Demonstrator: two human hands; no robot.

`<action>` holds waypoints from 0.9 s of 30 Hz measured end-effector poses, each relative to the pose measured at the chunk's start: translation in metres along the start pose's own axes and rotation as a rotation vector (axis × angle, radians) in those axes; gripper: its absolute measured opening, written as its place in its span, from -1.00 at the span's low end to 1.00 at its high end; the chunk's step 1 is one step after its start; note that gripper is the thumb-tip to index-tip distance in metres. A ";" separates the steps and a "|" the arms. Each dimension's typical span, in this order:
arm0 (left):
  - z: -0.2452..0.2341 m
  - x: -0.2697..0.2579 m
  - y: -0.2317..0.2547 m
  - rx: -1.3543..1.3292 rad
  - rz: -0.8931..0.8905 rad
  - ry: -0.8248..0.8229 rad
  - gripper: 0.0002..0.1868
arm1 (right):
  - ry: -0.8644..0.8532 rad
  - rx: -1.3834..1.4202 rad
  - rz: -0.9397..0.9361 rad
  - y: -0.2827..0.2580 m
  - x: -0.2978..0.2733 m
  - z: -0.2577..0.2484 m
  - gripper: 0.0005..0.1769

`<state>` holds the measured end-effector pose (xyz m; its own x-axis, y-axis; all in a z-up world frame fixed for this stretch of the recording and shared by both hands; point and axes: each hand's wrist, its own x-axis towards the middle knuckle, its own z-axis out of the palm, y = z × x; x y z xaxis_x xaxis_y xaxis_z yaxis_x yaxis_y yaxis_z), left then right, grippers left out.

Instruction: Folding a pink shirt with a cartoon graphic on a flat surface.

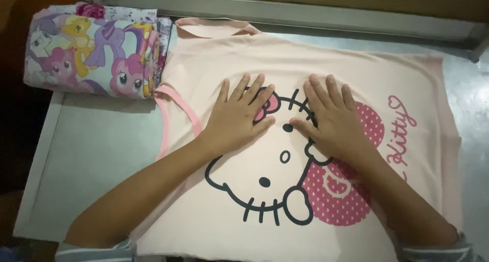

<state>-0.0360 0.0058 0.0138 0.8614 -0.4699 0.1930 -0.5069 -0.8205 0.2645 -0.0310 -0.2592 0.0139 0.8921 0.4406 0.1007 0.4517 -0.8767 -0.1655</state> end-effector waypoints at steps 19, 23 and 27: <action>-0.015 -0.027 -0.037 0.052 -0.079 -0.081 -0.12 | 0.044 -0.115 0.456 0.143 -0.069 -0.017 0.10; -0.013 -0.028 -0.037 0.056 -0.054 -0.039 -0.13 | 0.011 -0.184 0.460 0.135 -0.064 -0.026 0.13; -0.026 -0.020 -0.030 0.039 -0.059 -0.060 -0.13 | -0.377 -0.354 0.680 0.108 -0.038 -0.059 -0.10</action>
<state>-0.0392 0.0486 0.0264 0.8906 -0.4384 0.1208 -0.4547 -0.8587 0.2363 -0.0173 -0.3820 0.0498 0.9413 -0.2239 -0.2526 -0.1597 -0.9548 0.2508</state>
